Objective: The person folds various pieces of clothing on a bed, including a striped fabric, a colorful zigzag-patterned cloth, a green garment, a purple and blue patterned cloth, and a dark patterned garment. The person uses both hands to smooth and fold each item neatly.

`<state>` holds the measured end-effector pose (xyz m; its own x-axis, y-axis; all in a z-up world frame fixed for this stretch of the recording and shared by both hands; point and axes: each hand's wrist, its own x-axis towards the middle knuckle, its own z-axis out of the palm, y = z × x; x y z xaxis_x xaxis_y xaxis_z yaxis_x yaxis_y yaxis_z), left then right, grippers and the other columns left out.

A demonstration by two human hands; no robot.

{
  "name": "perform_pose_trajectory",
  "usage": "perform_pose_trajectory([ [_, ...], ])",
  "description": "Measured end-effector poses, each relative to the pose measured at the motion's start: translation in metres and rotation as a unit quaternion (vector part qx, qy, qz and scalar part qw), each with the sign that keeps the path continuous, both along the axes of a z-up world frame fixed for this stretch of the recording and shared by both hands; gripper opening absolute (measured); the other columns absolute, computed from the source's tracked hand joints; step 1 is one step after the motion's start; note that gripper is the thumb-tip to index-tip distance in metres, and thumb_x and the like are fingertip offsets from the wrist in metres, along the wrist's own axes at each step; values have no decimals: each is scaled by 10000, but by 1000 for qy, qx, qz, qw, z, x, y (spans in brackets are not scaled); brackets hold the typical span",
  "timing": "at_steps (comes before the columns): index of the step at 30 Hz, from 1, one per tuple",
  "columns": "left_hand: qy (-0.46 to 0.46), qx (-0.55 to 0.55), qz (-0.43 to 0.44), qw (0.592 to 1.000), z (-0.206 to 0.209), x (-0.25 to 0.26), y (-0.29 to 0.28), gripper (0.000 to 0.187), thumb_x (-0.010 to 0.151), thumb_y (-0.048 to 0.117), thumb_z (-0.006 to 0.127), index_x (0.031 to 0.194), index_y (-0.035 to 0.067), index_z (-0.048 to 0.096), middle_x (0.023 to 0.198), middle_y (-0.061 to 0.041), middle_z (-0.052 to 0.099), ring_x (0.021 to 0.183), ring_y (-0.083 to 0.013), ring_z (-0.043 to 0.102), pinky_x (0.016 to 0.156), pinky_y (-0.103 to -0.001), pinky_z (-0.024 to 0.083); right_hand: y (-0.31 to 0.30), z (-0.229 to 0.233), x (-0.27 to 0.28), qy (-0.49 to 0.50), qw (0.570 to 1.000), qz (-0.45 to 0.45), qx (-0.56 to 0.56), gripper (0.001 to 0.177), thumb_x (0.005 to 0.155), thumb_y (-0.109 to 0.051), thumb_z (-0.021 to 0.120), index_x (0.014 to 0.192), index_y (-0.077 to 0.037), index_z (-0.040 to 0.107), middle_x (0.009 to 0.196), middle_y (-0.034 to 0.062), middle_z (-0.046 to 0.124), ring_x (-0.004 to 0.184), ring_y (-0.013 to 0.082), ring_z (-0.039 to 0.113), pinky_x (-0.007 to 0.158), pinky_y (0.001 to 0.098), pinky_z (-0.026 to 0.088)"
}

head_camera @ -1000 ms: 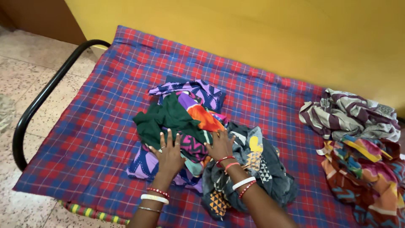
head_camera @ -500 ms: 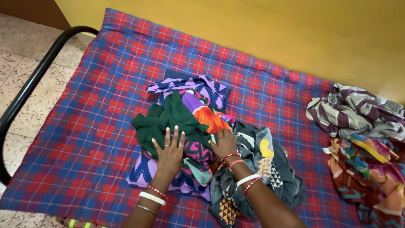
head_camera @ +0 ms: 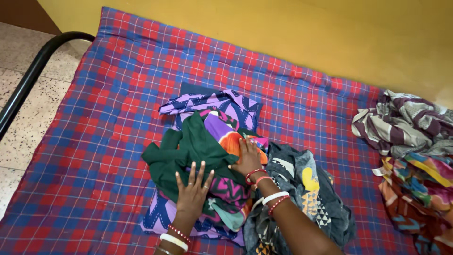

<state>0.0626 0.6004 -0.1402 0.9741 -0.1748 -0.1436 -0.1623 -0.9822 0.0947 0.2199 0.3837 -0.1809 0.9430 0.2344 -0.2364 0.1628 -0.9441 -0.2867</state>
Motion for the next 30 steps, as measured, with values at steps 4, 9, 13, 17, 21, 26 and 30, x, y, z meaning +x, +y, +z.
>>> perform_pose_trajectory([
  [4,56,6,-16,998,-6,-13,4,798,885,140,600,1586,290,248,1684,-102,54,1541,-351,63,1105,-799,147,7,8,15,63,996,-36,-48,1458,522,-493,980,1628,-173,87,1728,116,45,1546,476,82,1173,713,216],
  [9,15,-10,10,1000,-10,-15,4,660,870,137,594,1497,246,417,1672,-106,112,1535,-319,106,1098,-793,165,7,4,25,122,991,-20,-55,1507,540,-493,968,1645,-173,-6,1679,99,185,1558,495,37,1198,708,122],
  [13,-56,-47,13,997,-7,3,0,302,910,206,582,1202,167,644,1662,-95,190,1533,-305,157,1087,-820,169,0,-12,18,138,990,7,9,1396,590,-531,890,1660,-130,88,1611,177,383,1538,420,228,1241,674,137],
  [17,-119,-59,27,991,1,18,-4,201,939,284,579,1006,133,693,1651,-67,244,1528,-306,195,1083,-825,174,-5,-20,-15,154,984,90,-4,1303,661,-551,859,1633,-39,157,1637,254,317,1526,391,245,1235,677,106],
  [21,-33,-43,35,998,1,26,-6,180,964,287,563,955,156,686,1675,-39,204,1550,-302,150,1103,-823,147,-7,0,-60,164,978,126,19,1417,561,-612,893,1579,67,179,1644,270,254,1568,427,119,1215,676,94],
  [26,-66,-52,42,996,-15,26,-12,187,917,282,578,967,158,708,1651,-26,242,1534,-300,158,1087,-830,158,22,14,-96,169,967,155,-113,1549,489,-735,913,1533,128,160,1637,294,162,1542,521,-29,1145,782,28],
  [30,-54,-63,49,995,-24,16,-15,193,943,263,556,979,143,703,1652,-38,235,1540,-297,152,1094,-832,151,35,3,-107,105,974,119,-164,1453,520,-663,906,1537,104,208,1634,250,222,1556,464,50,1142,791,36],
])
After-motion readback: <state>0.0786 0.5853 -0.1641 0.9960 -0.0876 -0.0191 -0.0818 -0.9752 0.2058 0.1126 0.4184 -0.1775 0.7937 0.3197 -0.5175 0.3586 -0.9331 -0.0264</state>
